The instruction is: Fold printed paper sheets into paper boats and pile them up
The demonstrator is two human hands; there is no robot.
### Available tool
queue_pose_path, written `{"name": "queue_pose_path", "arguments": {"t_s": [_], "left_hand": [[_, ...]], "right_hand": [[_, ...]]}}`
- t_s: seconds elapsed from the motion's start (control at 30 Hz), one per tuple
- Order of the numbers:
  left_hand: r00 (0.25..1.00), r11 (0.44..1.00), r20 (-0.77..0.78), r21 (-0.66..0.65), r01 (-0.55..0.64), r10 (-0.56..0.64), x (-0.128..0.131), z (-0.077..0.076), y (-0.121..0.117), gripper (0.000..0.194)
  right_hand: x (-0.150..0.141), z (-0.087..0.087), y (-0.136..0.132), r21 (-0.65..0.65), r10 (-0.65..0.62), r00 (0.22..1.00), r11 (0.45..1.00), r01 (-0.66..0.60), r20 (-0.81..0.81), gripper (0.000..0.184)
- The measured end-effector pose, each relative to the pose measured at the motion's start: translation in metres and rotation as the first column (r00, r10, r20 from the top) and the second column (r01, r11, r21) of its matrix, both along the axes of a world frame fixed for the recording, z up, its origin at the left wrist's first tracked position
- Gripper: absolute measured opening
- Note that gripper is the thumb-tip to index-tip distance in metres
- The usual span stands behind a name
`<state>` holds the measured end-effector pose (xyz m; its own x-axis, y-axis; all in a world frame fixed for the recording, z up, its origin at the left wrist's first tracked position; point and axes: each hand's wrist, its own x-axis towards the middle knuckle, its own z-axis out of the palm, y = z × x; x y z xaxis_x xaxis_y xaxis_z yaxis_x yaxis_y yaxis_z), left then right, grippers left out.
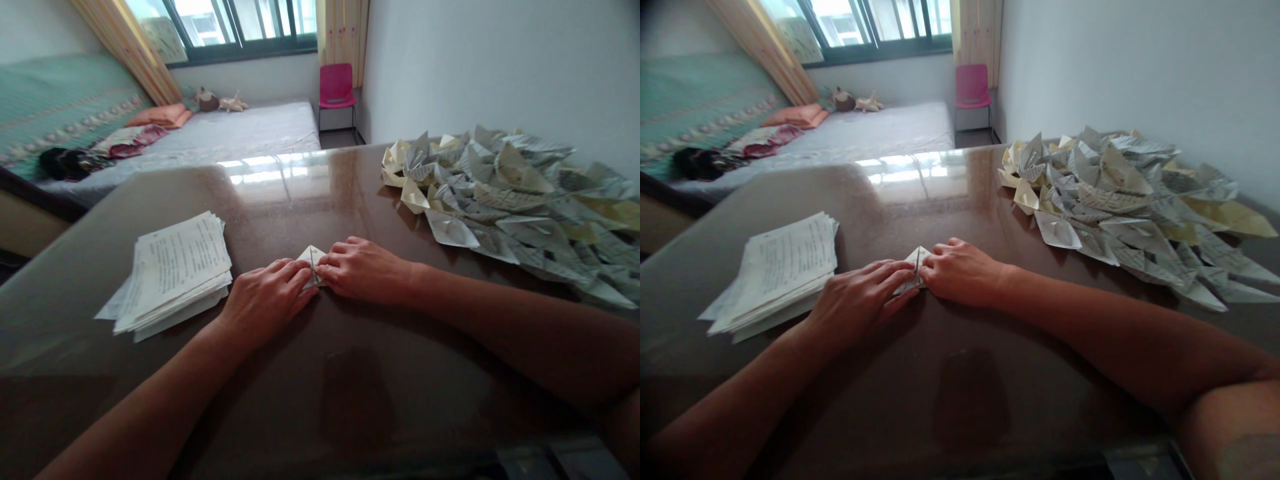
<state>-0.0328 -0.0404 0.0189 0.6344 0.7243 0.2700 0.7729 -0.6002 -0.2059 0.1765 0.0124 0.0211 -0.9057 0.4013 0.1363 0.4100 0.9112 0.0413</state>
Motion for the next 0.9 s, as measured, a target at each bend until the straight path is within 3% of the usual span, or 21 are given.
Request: {"name": "queue_pose_path", "arguments": {"t_s": [0.17,0.37,0.63,0.9], "left_hand": [[1.000,1.000,-0.019,0.026,-0.004,0.005,0.000,-0.003,0.003,0.021],[0.998,0.999,-0.058,0.038,0.038,-0.036,0.000,-0.006,0.006,0.016],[0.994,0.996,-0.072,0.045,0.083,-0.080,0.000,-0.009,0.006,0.013],[0.997,0.996,-0.067,-0.082,0.032,-0.037,-0.002,-0.004,0.005,0.012]], "right_hand": [[0.001,-0.004,0.002,0.155,0.063,0.997,0.985,-0.071,0.054,0.023],[0.005,-0.005,0.006,0.228,0.091,0.995,0.969,-0.099,0.045,0.024],[0.007,-0.008,0.010,0.192,0.099,0.994,0.978,-0.087,-0.055,0.027],[0.015,-0.009,0.022,0.025,0.139,0.989,0.990,-0.138,-0.046,0.018]]}}
